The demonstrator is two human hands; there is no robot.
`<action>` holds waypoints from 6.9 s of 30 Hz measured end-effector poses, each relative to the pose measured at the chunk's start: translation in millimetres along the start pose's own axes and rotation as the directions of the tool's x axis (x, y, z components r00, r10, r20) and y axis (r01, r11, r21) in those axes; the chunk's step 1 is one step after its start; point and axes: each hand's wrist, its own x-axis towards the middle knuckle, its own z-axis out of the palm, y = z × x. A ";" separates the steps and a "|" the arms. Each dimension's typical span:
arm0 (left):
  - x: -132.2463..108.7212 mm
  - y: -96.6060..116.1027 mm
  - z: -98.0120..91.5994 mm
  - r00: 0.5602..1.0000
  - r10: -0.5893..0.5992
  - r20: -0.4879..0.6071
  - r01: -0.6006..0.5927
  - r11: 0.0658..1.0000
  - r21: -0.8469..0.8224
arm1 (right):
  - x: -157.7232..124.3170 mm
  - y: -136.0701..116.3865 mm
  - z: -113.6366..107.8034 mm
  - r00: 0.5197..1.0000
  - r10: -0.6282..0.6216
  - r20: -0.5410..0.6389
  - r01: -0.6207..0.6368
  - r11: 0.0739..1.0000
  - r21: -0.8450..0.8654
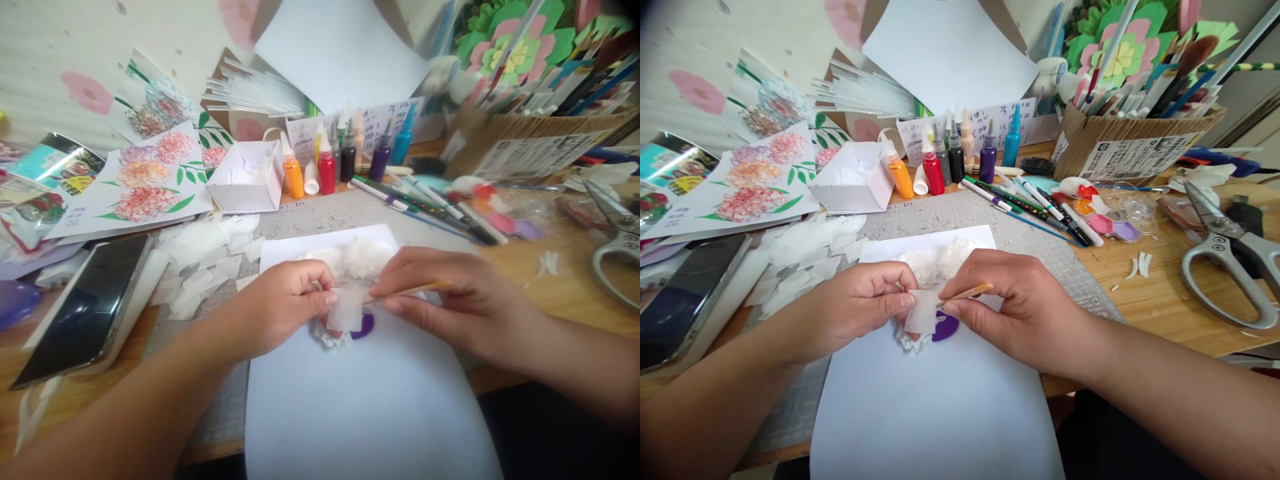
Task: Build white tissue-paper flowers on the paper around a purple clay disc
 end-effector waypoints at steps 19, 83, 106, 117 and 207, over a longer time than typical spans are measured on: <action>-3.2 5.1 9.8 0.975 0.110 -0.191 0.003 0.858 0.514 | 3.8 -17.7 6.0 0.995 -0.094 0.034 0.097 0.990 -0.107; -21.3 -3.6 -83.0 0.837 0.161 -0.523 0.340 0.596 0.728 | 10.3 -7.4 12.9 0.995 0.089 0.049 -0.093 0.993 0.077; 8.4 -30.3 -91.4 0.798 0.312 -0.515 0.258 0.595 0.761 | -5.1 -6.1 -4.4 0.999 0.040 -0.036 -0.041 0.998 -0.052; -15.1 9.5 -20.8 0.885 0.343 -0.315 -0.229 0.909 0.348 | 0.2 -2.5 5.3 0.990 0.138 0.025 -0.139 0.988 0.065; -11.8 7.2 -22.0 0.879 0.476 -0.029 -0.330 0.650 0.685 | 8.2 -0.6 1.3 0.980 0.171 -0.103 -0.163 0.984 0.078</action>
